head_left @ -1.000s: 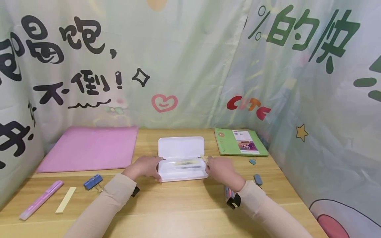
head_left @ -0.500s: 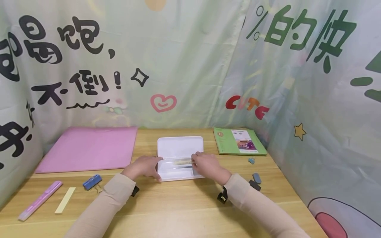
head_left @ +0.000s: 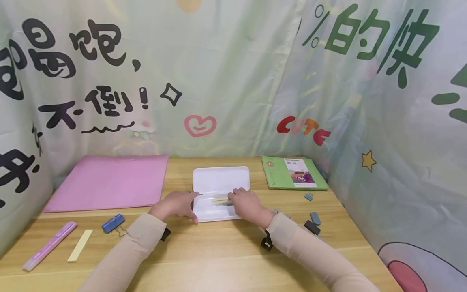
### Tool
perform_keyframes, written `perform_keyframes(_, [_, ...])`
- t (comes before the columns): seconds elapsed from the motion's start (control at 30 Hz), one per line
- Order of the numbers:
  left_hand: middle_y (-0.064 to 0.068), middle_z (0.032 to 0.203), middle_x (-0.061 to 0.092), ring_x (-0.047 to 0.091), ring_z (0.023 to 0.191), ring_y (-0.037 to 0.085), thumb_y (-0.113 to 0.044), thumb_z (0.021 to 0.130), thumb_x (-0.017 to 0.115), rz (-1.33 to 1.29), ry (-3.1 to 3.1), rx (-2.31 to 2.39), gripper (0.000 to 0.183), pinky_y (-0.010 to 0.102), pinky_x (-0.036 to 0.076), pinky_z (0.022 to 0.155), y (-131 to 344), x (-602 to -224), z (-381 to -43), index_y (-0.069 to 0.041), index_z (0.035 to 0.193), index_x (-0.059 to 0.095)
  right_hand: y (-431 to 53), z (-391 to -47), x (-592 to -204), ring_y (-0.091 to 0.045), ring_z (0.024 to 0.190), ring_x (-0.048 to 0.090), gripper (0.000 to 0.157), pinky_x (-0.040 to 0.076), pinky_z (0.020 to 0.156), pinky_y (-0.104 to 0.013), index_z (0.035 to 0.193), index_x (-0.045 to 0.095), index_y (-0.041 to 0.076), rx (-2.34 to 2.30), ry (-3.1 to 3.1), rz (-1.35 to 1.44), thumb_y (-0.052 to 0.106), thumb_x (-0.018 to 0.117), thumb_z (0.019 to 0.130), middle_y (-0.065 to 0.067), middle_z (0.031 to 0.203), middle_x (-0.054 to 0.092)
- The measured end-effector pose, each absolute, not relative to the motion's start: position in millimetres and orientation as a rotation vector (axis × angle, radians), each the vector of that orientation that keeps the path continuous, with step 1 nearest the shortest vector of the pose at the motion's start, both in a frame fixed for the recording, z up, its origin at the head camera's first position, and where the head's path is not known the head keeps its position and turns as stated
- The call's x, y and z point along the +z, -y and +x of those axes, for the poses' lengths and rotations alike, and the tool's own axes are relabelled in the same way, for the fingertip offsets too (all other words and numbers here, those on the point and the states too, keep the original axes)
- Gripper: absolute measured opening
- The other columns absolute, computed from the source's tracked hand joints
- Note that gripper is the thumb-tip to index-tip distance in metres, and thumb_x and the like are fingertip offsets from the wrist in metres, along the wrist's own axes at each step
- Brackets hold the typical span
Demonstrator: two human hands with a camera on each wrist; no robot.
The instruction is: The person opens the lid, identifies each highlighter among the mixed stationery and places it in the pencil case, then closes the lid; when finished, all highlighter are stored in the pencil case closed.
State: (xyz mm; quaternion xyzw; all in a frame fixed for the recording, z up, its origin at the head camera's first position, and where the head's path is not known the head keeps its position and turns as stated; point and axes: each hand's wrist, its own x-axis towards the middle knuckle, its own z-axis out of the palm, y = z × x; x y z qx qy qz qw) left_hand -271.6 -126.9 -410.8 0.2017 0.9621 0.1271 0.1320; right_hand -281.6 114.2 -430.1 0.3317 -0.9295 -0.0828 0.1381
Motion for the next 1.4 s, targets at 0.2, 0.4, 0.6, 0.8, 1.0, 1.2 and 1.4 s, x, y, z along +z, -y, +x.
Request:
perform_keyframes(0.2, [0.011,0.126,0.045,0.043,0.110,0.031,-0.047,0.057,0.074,0.575,-2.784,0.374,0.090,0.048,0.032,0.090,126.0,-412.0,-271.2,-0.011,0.131,0.038,-116.2,-279.6,-434.5,-0.012,0.065,0.048,0.026,0.041,0.048,-0.024,0.093,0.061,0.015,-0.272,2.710,0.981,0.003,0.056,0.070,0.002,0.077,0.053])
perform_keyframes(0.4, [0.012,0.126,0.045,0.042,0.110,0.032,-0.047,0.058,0.074,0.579,-2.796,0.366,0.089,0.048,0.031,0.090,125.9,-411.1,-271.0,-0.011,0.131,0.039,-118.3,-278.2,-433.3,-0.013,0.069,0.049,0.031,0.043,0.054,-0.025,0.096,0.062,0.015,-0.228,2.712,1.022,0.001,0.057,0.069,0.002,0.081,0.053])
perform_keyframes(0.6, [0.011,0.126,0.045,0.042,0.110,0.032,-0.046,0.058,0.074,0.569,-2.798,0.371,0.089,0.049,0.031,0.090,126.3,-410.1,-270.6,-0.011,0.131,0.039,-124.6,-276.0,-430.5,-0.014,0.071,0.050,0.029,0.044,0.057,-0.026,0.099,0.063,0.016,-0.184,2.697,1.037,0.005,0.055,0.073,0.001,0.084,0.055])
perform_keyframes(0.8, [0.012,0.126,0.045,0.042,0.111,0.032,-0.046,0.058,0.074,0.584,-2.800,0.376,0.089,0.049,0.030,0.090,126.5,-410.7,-270.8,-0.011,0.131,0.039,-138.2,-266.3,-423.3,-0.015,0.071,0.051,0.021,0.044,0.056,-0.026,0.092,0.061,0.014,-0.171,2.746,0.906,0.006,0.056,0.073,0.001,0.082,0.054])
perform_keyframes(1.0, [0.011,0.125,0.046,0.042,0.111,0.032,-0.047,0.058,0.074,0.592,-2.805,0.370,0.089,0.049,0.030,0.090,126.0,-411.3,-270.7,-0.010,0.131,0.039,-162.9,-252.9,-414.0,-0.017,0.064,0.048,0.007,0.040,0.046,-0.029,0.081,0.057,0.009,-0.216,2.864,0.639,0.015,0.056,0.077,-0.002,0.069,0.049])
perform_keyframes(1.2, [0.010,0.125,0.046,0.042,0.111,0.032,-0.047,0.057,0.074,0.590,-2.808,0.382,0.089,0.049,0.030,0.090,125.4,-412.2,-270.5,-0.010,0.130,0.039,-189.3,-242.8,-408.1,-0.019,0.052,0.046,0.022,0.038,0.043,-0.036,0.072,0.055,0.009,-0.271,3.051,0.402,0.030,0.059,0.078,-0.003,0.059,0.047])
perform_keyframes(1.4, [0.011,0.125,0.046,0.042,0.111,0.033,-0.047,0.057,0.074,0.594,-2.813,0.390,0.089,0.049,0.030,0.091,126.6,-411.9,-270.3,-0.010,0.130,0.039,-200.1,-233.2,-408.1,-0.016,0.045,0.041,0.031,0.037,0.041,-0.035,0.057,0.051,0.013,-0.338,3.075,0.415,0.034,0.057,0.079,0.001,0.050,0.042])
